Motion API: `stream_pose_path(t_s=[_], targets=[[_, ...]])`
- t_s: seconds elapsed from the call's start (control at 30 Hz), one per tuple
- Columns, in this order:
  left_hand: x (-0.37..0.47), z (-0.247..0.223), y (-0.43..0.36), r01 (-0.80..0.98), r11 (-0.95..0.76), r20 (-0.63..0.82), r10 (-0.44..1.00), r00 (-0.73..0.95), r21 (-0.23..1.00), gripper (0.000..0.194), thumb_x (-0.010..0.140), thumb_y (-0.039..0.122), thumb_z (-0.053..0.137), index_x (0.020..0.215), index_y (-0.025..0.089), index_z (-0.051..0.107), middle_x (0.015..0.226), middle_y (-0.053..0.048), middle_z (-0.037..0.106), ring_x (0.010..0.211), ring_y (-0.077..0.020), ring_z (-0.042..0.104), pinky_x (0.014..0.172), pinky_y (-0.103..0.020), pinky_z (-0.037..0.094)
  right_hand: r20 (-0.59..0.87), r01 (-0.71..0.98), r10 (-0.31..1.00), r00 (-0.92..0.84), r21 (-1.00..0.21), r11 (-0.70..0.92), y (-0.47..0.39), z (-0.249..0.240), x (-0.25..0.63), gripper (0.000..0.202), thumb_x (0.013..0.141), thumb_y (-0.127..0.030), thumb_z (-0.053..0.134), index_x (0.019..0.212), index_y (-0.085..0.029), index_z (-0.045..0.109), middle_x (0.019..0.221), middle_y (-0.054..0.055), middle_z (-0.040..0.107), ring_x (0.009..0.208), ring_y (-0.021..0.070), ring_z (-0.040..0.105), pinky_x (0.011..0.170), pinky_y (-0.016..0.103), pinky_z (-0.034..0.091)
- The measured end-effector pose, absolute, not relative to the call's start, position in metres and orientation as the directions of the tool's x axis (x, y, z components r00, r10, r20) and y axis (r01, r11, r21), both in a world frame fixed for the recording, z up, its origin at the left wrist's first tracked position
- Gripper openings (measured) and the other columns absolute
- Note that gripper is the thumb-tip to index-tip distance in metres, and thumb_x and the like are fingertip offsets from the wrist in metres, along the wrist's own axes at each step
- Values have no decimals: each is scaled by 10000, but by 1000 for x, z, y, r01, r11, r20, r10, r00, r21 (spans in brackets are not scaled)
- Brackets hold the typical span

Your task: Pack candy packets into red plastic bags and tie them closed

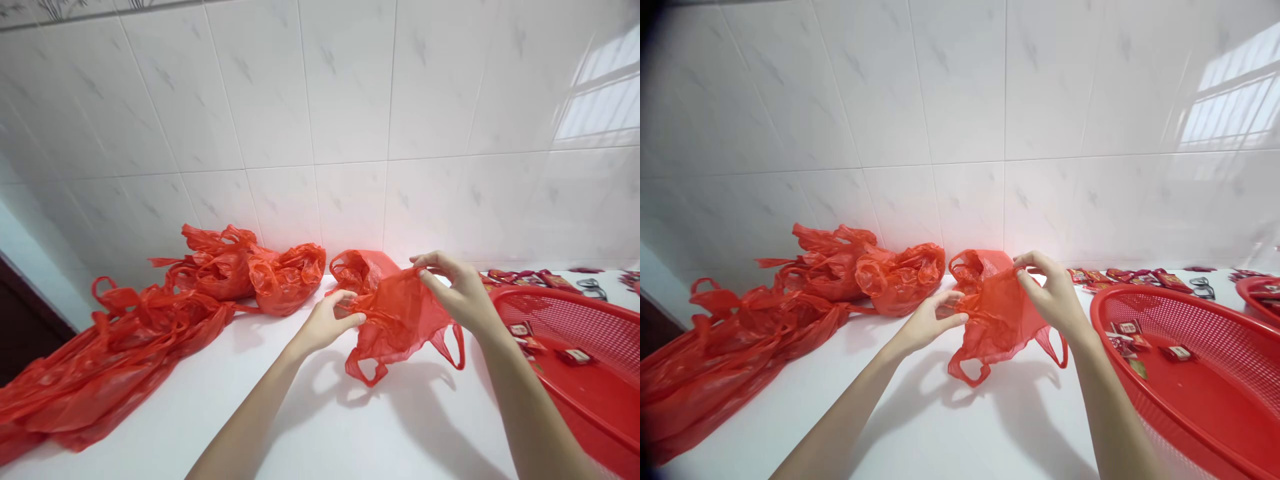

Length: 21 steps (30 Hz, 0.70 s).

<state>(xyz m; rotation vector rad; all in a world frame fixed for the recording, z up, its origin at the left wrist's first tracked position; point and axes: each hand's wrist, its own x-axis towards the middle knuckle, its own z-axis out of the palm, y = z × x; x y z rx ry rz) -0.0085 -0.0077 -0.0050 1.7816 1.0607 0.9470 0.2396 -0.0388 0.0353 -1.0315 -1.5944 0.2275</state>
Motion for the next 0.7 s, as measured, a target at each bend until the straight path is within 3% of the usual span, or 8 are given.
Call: stream_pose_path(t_s=[0.13, 0.37, 0.43, 0.53, 0.7], targets=[[-9, -1, -8, 140, -234, 157, 896, 416, 962, 231, 738, 362, 769, 834, 160, 711, 925, -70, 755, 904, -226, 701, 872, -354, 538, 687, 484, 724, 66, -656, 579, -38, 36, 239, 136, 888, -316, 518, 912, -220, 613, 984, 67, 721, 933, 217, 688, 853, 371, 530], [-12, 1, -1, -231, -124, 176, 960, 220, 965, 441, 629, 482, 839, 884, 187, 633, 844, -26, 739, 778, -179, 707, 749, -302, 544, 592, 470, 751, 292, -773, 426, -43, 41, 234, 141, 898, -376, 512, 880, -237, 529, 686, -9, 567, 582, 148, 506, 553, 260, 379], [-12, 4, 0, -286, -137, 189, 969, 162, 948, 475, 603, 481, 859, 900, 193, 625, 808, -14, 733, 776, -187, 713, 725, -298, 546, 569, 459, 763, 306, -791, 405, -45, 44, 234, 134, 891, -365, 524, 876, -233, 543, 629, -20, 538, 527, 132, 448, 524, 254, 349], [-14, 7, 0, -339, -170, 208, 975, 79, 925, 468, 585, 489, 877, 829, 190, 612, 724, 17, 701, 698, -158, 691, 647, -256, 524, 537, 483, 788, 302, -799, 359, -47, 47, 237, 101, 871, -315, 548, 842, -220, 563, 627, -4, 585, 534, 133, 470, 524, 251, 357], [-22, 10, 1, -359, -158, 180, 983, 26, 920, 404, 654, 487, 842, 796, 178, 622, 607, 62, 609, 482, -75, 544, 463, -198, 387, 374, 500, 876, 303, -846, 188, -46, 47, 244, 113, 878, -320, 566, 837, -215, 579, 610, -7, 592, 503, 137, 493, 493, 252, 336]])
